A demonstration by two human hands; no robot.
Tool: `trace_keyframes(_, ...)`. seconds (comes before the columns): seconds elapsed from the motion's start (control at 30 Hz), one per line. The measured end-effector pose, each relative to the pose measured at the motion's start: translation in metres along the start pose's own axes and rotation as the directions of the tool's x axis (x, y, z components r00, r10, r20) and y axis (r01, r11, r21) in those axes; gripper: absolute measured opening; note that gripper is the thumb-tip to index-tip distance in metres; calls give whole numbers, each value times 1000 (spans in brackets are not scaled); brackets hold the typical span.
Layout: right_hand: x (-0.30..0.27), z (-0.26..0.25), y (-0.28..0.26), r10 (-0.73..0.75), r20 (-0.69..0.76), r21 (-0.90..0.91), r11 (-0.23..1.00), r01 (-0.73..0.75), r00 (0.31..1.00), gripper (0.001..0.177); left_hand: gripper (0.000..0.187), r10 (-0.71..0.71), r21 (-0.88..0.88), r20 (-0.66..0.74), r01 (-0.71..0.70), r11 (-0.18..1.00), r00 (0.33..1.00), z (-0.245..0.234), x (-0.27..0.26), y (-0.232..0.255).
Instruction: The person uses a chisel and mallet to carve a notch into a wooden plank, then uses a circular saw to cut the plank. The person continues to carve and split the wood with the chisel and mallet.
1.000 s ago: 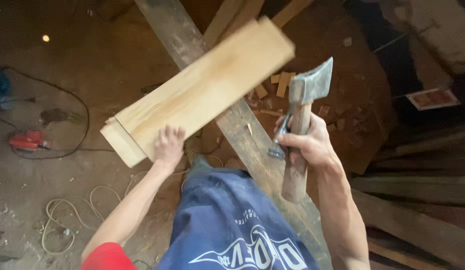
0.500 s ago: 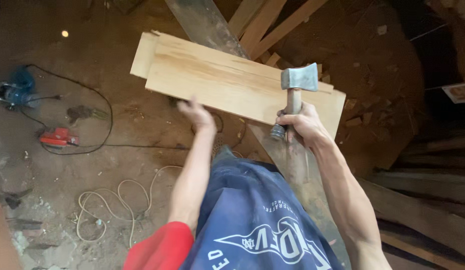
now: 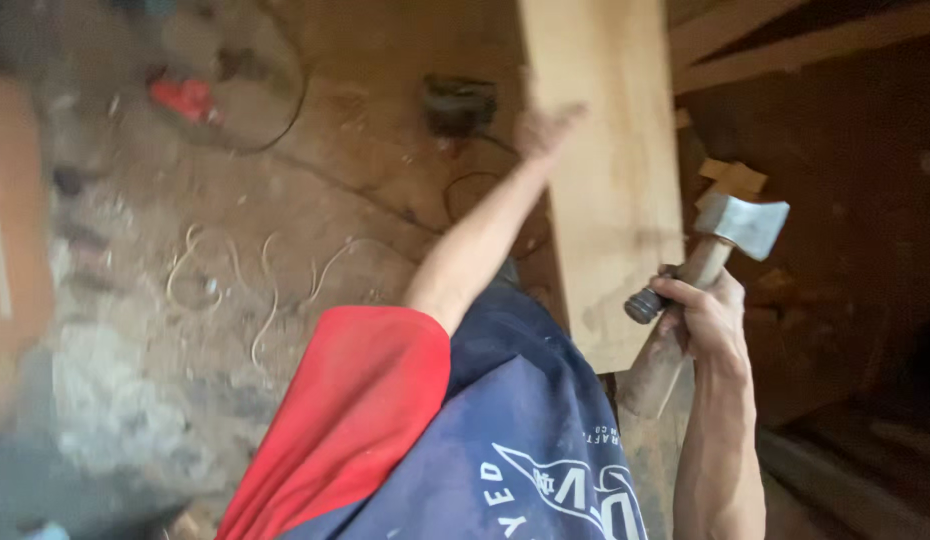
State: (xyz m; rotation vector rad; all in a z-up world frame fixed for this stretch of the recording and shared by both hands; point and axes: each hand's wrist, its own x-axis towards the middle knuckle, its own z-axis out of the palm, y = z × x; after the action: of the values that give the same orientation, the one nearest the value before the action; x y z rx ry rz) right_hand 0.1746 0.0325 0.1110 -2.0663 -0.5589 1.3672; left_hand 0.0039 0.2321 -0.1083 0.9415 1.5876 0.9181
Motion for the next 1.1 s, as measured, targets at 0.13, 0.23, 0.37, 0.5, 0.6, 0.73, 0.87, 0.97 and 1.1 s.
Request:
trace_keyframes(0.13, 5, 7, 5, -8, 25, -18, 1000, 8, 1000, 24, 111, -78, 105, 125, 65, 992, 989, -6, -140, -34)
trace_keyframes(0.23, 1, 3, 12, 3, 29, -77, 997, -1, 1000, 22, 99, 111, 89, 13, -111, 990, 994, 7, -172, -64)
trace_keyframes(0.37, -13, -12, 21, 3, 76, -14, 1000, -2, 997, 21, 99, 107, 132, 16, -108, 985, 994, 32, -129, -82)
trace_keyframes(0.5, -41, -32, 40, -3, 48, 19, 1000, 2, 999, 22, 109, 2, 188, 92, -20, 982, 996, 28, -88, -75)
trace_keyframes(0.6, -54, -57, 63, 24, 79, 148, 988, -35, 997, 24, 99, 235, 433, -38, -196, 880, 971, 16, -113, -75)
trace_keyframes(0.73, -63, -94, 96, 18, 73, 210, 977, -33, 997, 27, 91, 604, 447, 283, -660, 604, 745, -25, -239, -47)
trace_keyframes(0.87, -57, -117, 126, -42, 173, 336, 942, -19, 984, 26, 85, 657, -101, 673, -838, 537, 340, -21, -334, 21)
trace_keyframes(0.97, -49, -121, 146, -108, 279, 512, 857, -53, 954, 27, 68, 705, -158, 674, -890, 428, 220, 0, -349, 50)
trace_keyframes(1.1, -49, -121, 152, -131, 332, 620, 777, -111, 934, 30, 55, 761, -245, 638, -906, 345, 117, 10, -348, 58)
